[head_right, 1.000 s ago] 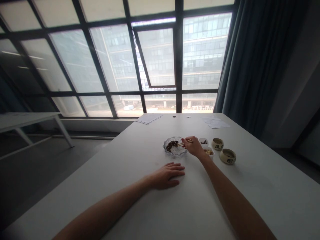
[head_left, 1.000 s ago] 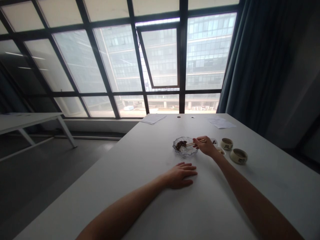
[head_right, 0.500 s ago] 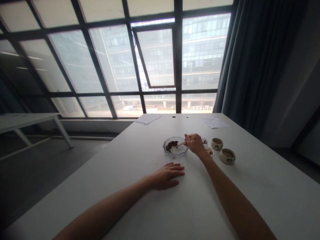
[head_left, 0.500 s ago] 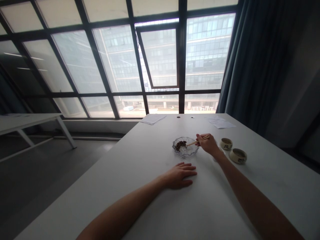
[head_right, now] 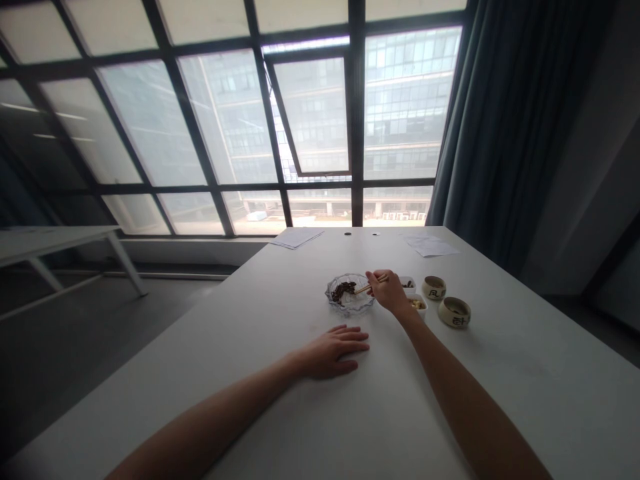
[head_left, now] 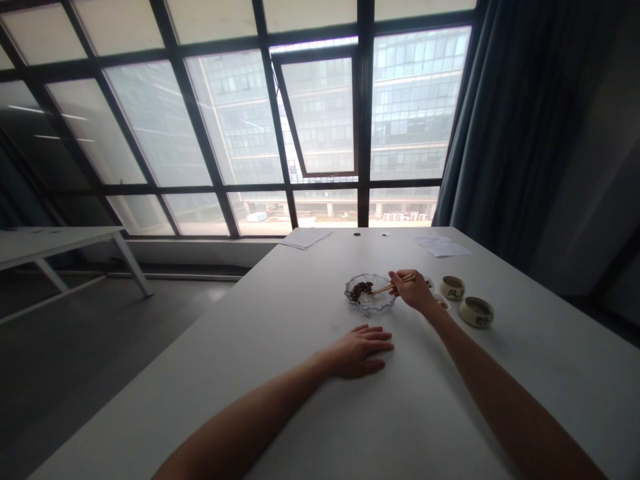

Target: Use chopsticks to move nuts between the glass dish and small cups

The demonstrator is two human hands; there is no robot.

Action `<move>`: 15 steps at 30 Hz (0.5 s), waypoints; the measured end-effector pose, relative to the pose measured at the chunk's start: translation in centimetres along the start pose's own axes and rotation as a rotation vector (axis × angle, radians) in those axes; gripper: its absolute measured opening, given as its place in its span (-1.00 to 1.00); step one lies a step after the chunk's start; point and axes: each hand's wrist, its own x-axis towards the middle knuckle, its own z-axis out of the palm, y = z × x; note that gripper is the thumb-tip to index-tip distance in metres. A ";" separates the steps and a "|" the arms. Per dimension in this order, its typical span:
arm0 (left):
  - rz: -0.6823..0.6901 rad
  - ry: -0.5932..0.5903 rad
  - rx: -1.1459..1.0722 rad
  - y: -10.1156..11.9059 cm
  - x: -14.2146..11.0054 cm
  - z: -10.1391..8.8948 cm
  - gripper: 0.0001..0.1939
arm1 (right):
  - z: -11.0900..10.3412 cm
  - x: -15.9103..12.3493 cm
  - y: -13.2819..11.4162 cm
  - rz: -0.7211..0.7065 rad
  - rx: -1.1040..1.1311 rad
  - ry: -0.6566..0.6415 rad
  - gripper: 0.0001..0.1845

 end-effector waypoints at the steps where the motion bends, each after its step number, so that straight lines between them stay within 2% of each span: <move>1: 0.000 0.000 -0.001 0.0 0.0 0.0 -0.47 | 0.0 0.0 -0.1 -0.004 -0.002 0.005 -0.50; 7: 0.002 0.000 -0.003 0.1 -0.1 -0.1 -0.47 | -0.3 0.2 -0.1 -0.008 0.016 0.009 -0.50; 15: 0.001 0.004 -0.005 0.1 -0.1 -0.1 -0.47 | 0.2 0.0 0.2 0.055 0.067 -0.111 -0.52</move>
